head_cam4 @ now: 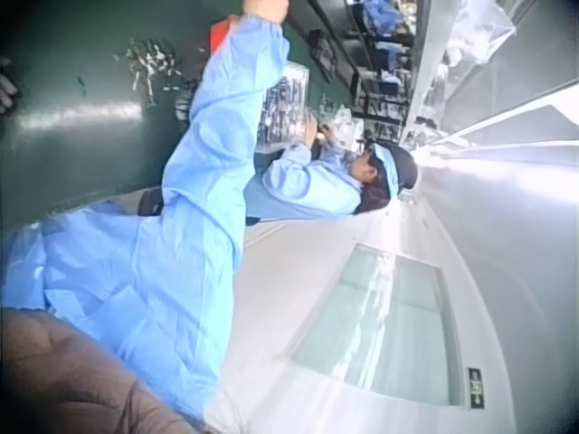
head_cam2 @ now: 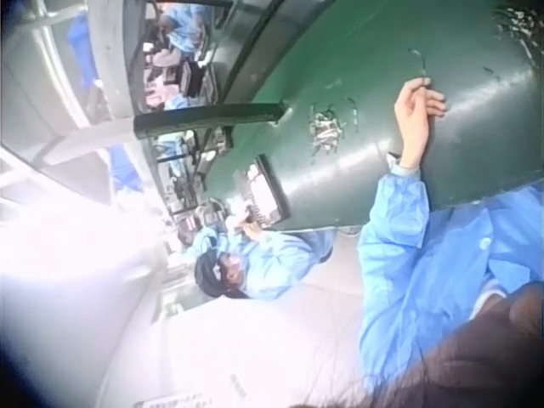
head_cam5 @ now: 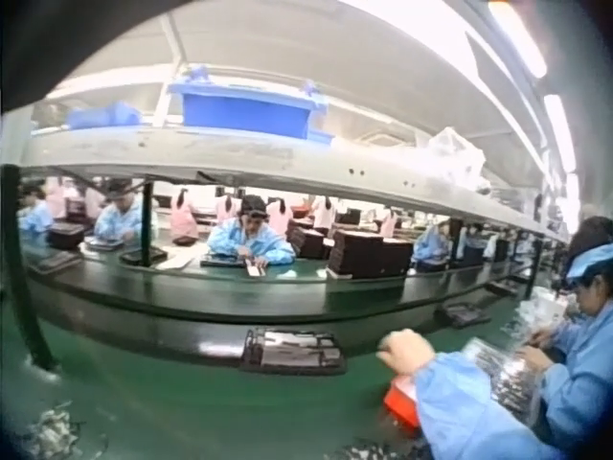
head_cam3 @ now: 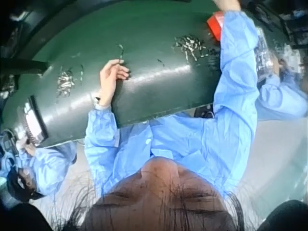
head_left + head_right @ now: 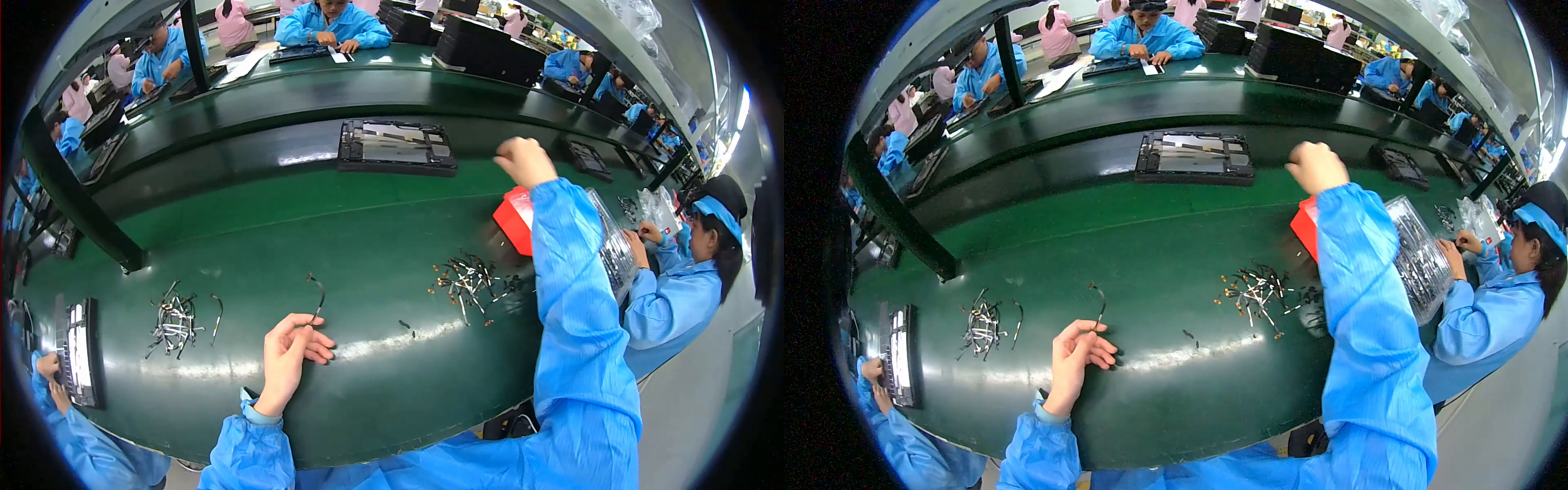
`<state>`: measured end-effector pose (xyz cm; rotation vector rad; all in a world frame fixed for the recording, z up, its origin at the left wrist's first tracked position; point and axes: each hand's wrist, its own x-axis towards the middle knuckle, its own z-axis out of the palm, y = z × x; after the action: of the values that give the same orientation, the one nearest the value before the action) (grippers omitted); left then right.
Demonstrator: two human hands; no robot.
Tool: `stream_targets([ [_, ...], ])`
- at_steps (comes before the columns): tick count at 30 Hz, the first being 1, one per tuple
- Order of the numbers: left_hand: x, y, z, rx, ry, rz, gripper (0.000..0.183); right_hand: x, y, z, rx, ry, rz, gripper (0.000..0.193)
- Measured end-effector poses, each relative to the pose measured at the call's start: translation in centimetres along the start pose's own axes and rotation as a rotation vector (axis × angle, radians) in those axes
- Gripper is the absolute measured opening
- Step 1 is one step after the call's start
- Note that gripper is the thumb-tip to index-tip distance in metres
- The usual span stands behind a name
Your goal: The person attaches small components onto flexible ribbon cables by hand. The person then pulls tablet chassis from the conveyor line, installs the assembled ribbon cables into the chassis, and places them back onto the conveyor.
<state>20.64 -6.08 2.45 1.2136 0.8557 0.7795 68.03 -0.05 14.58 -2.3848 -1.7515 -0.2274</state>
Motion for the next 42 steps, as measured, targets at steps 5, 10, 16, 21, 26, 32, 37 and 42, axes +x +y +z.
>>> stream_targets([
  [5, -0.6, -0.3, -0.3, -0.019, 0.020, 0.010, 0.022, 7.5, -6.3, 7.9, 0.218, -0.215, 0.241, 0.077],
  [10, 0.5, -0.6, 0.3, -0.052, -0.066, 0.019, 0.022, 10.9, -5.1, 12.0, 0.208, -0.380, 0.298, 0.104],
  [16, -0.4, 0.3, -0.1, -0.055, -0.057, 0.014, 0.022, 13.1, -7.8, 13.3, 0.394, -0.249, 0.450, 0.116],
  [21, -0.1, 0.3, -1.1, -0.145, -0.112, 0.019, 0.022, 12.2, -9.9, 12.9, 1.574, 0.024, 0.547, 0.071],
  [26, -5.3, 5.2, -2.5, -0.051, 0.108, 0.145, 0.025, 7.5, -13.5, 5.0, 1.453, -0.128, 0.208, 0.051],
  [32, -13.4, 6.1, -2.0, 0.093, 0.309, 0.270, 0.024, -1.4, -17.7, 4.6, 1.415, -0.745, -0.391, 0.050],
  [37, -15.1, 1.2, -0.1, -0.088, 0.257, 0.260, 0.021, -6.5, -21.3, 5.0, 1.115, -1.069, -0.636, 0.048],
  [42, -18.3, -0.7, 3.8, -0.084, 0.125, 0.070, 0.023, -8.7, -21.4, 5.2, 0.647, -0.705, -0.740, 0.040],
])
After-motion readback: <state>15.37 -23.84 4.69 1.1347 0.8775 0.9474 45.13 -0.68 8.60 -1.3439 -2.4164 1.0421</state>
